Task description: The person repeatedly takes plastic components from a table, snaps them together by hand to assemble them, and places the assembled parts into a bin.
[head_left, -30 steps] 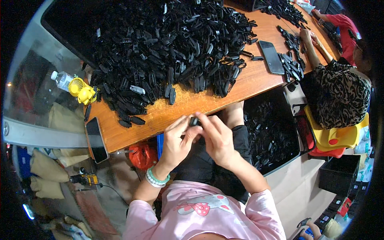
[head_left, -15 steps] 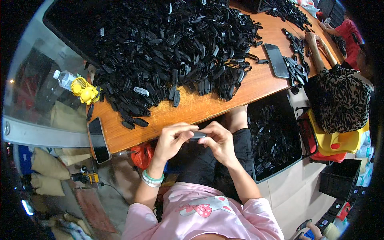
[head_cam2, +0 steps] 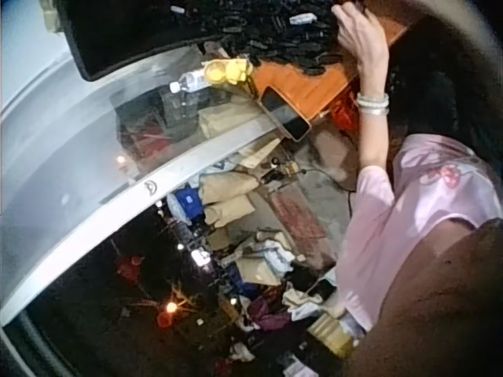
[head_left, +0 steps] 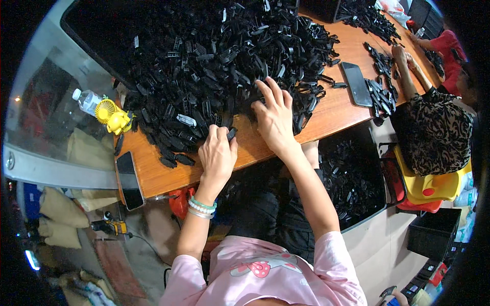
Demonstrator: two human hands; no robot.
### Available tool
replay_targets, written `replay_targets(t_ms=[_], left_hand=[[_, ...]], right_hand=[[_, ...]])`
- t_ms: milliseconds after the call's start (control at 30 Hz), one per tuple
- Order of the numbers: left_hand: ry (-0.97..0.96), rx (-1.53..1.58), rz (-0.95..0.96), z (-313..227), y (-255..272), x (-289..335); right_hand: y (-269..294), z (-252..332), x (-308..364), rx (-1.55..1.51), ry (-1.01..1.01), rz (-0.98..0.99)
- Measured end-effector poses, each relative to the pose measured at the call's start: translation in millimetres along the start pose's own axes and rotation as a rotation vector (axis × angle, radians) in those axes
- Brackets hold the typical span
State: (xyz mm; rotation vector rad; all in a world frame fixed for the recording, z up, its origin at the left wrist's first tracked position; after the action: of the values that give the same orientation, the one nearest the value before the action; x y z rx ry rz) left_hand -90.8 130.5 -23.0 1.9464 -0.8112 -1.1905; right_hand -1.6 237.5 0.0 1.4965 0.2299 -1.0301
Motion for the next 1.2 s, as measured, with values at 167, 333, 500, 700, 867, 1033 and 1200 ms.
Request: replay_targets(t_ms=[167,333,500,700,867,1033,1200], left_hand=[[0.089,0.269,-0.061,11.1,3.2,22.7],[0.403,1.17,0.096,-5.4,0.7,38.8],[0.325,1.126,0.235,-18.1,10.5,48.8],[0.152,0.935,0.18,-26.9,30.0,44.3],[0.029,0.789,0.255,-37.0,48.0,42.8],[0.317,1.055,0.249,-36.7,17.8,58.9],[0.442,1.125,0.255,-35.3,20.6,57.0]], right_hand=[[24.3,-6.9,31.5,-0.579,-0.309,-0.088],[27.8,0.0,77.6,-1.324,-0.689,0.148],[38.0,25.8,90.7,-1.446,-0.645,0.394],[59.8,34.3,84.6,-1.014,-0.259,0.23],[68.4,47.2,84.3,-0.922,-0.181,0.235],[58.6,44.9,97.7,-0.862,-0.252,0.121],[58.3,40.0,99.5,-1.017,-0.393,-0.013]])
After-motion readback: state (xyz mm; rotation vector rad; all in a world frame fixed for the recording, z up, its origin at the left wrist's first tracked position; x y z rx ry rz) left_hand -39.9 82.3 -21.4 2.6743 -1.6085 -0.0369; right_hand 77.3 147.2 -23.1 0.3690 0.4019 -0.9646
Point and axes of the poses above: each hand's wrist, its own x-axis away from the middle knuckle, its own y-axis out of the back of the hand, z = x × y, the point moved 7 cm from there along -x, towards the middle knuckle
